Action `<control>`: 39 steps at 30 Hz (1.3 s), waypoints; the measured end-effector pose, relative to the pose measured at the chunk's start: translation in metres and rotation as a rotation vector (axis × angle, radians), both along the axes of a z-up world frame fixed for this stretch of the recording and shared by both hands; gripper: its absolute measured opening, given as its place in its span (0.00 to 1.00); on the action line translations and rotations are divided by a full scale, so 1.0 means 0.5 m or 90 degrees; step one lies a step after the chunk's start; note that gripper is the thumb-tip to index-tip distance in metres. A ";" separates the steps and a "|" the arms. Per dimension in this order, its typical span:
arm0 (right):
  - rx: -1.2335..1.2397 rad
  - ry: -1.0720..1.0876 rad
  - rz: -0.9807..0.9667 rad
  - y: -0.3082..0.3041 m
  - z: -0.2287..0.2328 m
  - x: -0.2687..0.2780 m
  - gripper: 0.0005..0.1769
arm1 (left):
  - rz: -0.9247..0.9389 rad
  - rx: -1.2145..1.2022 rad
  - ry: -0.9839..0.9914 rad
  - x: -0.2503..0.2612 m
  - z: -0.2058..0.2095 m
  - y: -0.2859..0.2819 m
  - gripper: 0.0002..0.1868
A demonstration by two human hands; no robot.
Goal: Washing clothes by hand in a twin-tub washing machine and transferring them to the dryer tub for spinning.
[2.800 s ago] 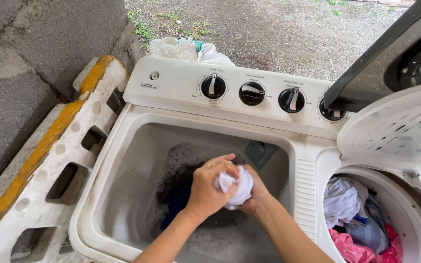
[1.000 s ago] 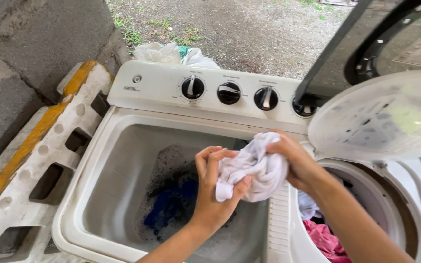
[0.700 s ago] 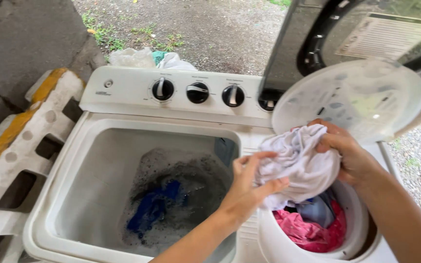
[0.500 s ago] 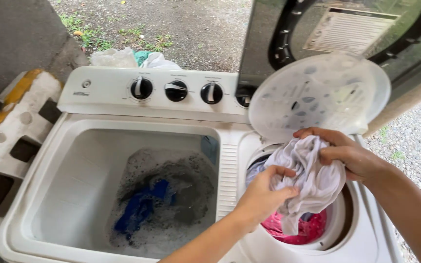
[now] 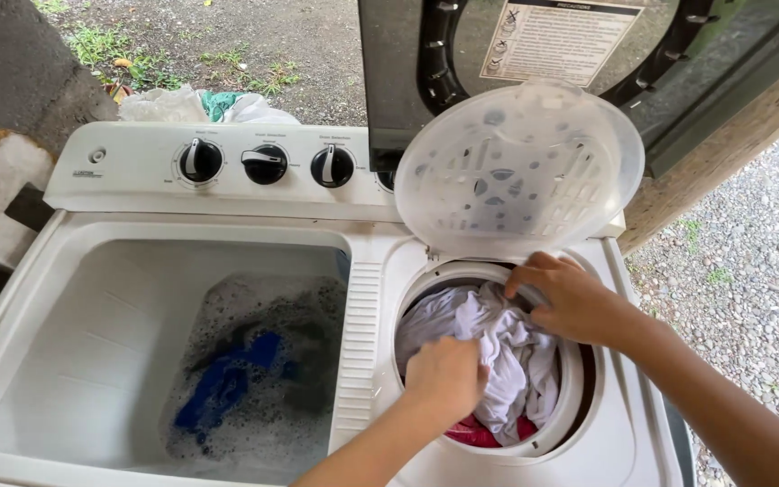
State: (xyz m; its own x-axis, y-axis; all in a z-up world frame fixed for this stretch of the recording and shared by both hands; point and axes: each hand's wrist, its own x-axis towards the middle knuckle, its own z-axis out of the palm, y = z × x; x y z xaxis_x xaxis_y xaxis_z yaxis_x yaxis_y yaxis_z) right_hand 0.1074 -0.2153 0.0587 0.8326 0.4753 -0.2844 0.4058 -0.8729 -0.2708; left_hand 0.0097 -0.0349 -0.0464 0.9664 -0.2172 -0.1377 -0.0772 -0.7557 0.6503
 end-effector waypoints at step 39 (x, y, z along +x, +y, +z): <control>-0.272 0.159 0.056 0.014 -0.362 0.044 1.01 | -0.187 0.468 0.177 0.193 -0.089 -0.037 0.82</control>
State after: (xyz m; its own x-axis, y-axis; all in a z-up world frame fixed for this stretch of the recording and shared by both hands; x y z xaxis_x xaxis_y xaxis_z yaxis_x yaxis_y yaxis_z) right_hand 0.1292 -0.2084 -0.1224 0.6765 0.3378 -0.6544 0.4511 -0.8925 0.0056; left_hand 0.1060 -0.0532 -0.0907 0.7942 -0.2171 -0.5676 -0.2471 -0.9687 0.0248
